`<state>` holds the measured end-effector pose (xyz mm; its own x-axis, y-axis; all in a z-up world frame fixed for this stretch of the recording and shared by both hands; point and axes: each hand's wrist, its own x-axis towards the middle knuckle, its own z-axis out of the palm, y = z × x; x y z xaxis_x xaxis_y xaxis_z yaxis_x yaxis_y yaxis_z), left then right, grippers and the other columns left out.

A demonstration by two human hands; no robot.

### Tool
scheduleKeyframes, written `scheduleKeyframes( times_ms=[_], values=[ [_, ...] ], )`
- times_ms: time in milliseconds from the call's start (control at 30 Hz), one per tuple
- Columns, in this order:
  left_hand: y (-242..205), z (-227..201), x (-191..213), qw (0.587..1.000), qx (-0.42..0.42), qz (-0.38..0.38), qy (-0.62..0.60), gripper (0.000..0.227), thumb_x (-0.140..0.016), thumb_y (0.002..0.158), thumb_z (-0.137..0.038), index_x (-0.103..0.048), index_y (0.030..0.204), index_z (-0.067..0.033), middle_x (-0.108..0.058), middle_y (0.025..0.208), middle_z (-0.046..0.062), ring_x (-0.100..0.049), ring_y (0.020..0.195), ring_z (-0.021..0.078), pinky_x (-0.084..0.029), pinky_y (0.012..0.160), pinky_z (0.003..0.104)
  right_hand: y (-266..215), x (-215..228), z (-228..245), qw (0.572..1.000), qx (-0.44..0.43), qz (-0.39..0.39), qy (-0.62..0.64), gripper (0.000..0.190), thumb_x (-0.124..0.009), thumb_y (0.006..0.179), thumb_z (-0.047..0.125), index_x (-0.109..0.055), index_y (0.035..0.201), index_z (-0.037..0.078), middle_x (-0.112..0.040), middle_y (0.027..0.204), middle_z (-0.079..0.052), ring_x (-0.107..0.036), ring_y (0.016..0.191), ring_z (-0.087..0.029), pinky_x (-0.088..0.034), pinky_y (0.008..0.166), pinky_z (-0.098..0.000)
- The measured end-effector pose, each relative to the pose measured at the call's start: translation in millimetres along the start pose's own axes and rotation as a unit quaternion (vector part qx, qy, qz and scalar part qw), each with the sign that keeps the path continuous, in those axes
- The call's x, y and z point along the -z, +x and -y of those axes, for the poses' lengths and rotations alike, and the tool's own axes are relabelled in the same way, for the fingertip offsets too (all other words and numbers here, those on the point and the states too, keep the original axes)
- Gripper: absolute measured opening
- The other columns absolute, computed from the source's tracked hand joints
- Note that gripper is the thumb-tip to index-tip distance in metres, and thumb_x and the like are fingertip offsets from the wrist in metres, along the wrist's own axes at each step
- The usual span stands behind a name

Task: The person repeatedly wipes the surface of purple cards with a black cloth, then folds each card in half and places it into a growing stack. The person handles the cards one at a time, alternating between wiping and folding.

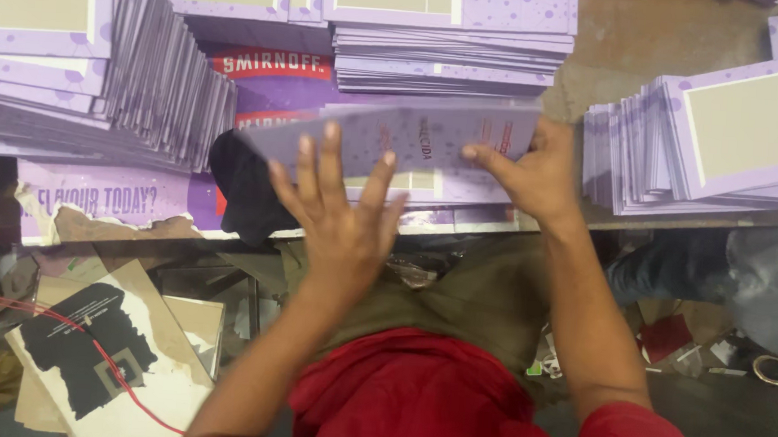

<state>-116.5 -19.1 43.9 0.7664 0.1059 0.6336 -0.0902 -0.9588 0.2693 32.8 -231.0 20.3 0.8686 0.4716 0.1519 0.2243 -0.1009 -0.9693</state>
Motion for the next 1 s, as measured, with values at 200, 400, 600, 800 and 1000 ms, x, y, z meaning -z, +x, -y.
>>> scheduleKeyframes(
  times_ms=[200, 400, 600, 800, 1000],
  values=[
    [19.9, 42.0, -7.4, 0.906, 0.0, 0.424, 0.002, 0.046, -0.056, 0.105, -0.007, -0.053, 0.151, -0.013, -0.061, 0.139, 0.008, -0.056, 0.126, 0.0281, -0.04, 0.109, 0.052, -18.5, 6.6, -6.1, 0.94, 0.176, 0.014, -0.292, 0.021, -0.076, 0.083, -0.002, -0.083, 0.097, 0.012, -0.078, 0.123, -0.003, -0.059, 0.123, -0.028, -0.05, 0.108, -0.0419],
    [7.6, 43.2, -20.9, 0.948, -0.166, 0.271, 0.009, 0.061, -0.061, 0.081, -0.004, -0.06, 0.142, -0.0138, -0.057, 0.151, 0.004, -0.05, 0.141, 0.0256, -0.039, 0.108, 0.05, -35.3, 6.3, -27.5, 0.963, 0.1, -0.094, -0.232, 0.023, -0.075, 0.086, 0.002, -0.076, 0.109, 0.005, -0.065, 0.136, -0.013, -0.058, 0.126, -0.029, -0.051, 0.102, -0.0385],
    [27.8, 45.3, -18.0, 0.899, -0.069, 0.407, -0.145, 0.078, -0.081, 0.07, -0.041, -0.059, 0.138, -0.009, -0.047, 0.149, 0.013, -0.041, 0.134, 0.0354, -0.031, 0.098, 0.056, -29.0, -2.4, -28.6, 0.992, -0.028, -0.119, -0.012, 0.034, -0.053, 0.107, -0.002, -0.058, 0.14, 0.001, -0.067, 0.137, -0.013, -0.064, 0.127, -0.018, -0.051, 0.105, -0.0283],
    [29.4, 39.4, -36.2, 0.914, -0.018, 0.388, -0.119, 0.069, -0.074, 0.083, -0.05, -0.06, 0.139, -0.0117, -0.05, 0.153, 0.005, -0.044, 0.13, 0.0321, -0.027, 0.103, 0.066, -4.7, 3.4, -19.8, 0.978, -0.176, -0.085, 0.076, 0.046, -0.064, 0.093, 0.0, -0.056, 0.138, -0.003, -0.077, 0.109, -0.015, -0.073, 0.093, -0.019, -0.059, 0.079, -0.029],
    [15.9, 47.8, -49.2, 0.932, -0.066, 0.344, -0.097, 0.071, -0.073, 0.081, -0.054, -0.061, 0.138, -0.0134, -0.05, 0.153, 0.006, -0.034, 0.148, 0.0314, -0.015, 0.11, 0.075, 4.5, -20.1, 11.2, 0.927, -0.148, -0.023, -0.344, 0.049, -0.078, 0.081, 0.009, -0.06, 0.122, -0.009, -0.074, 0.09, -0.022, -0.076, 0.08, -0.033, -0.058, 0.07, -0.0408]
  ],
)
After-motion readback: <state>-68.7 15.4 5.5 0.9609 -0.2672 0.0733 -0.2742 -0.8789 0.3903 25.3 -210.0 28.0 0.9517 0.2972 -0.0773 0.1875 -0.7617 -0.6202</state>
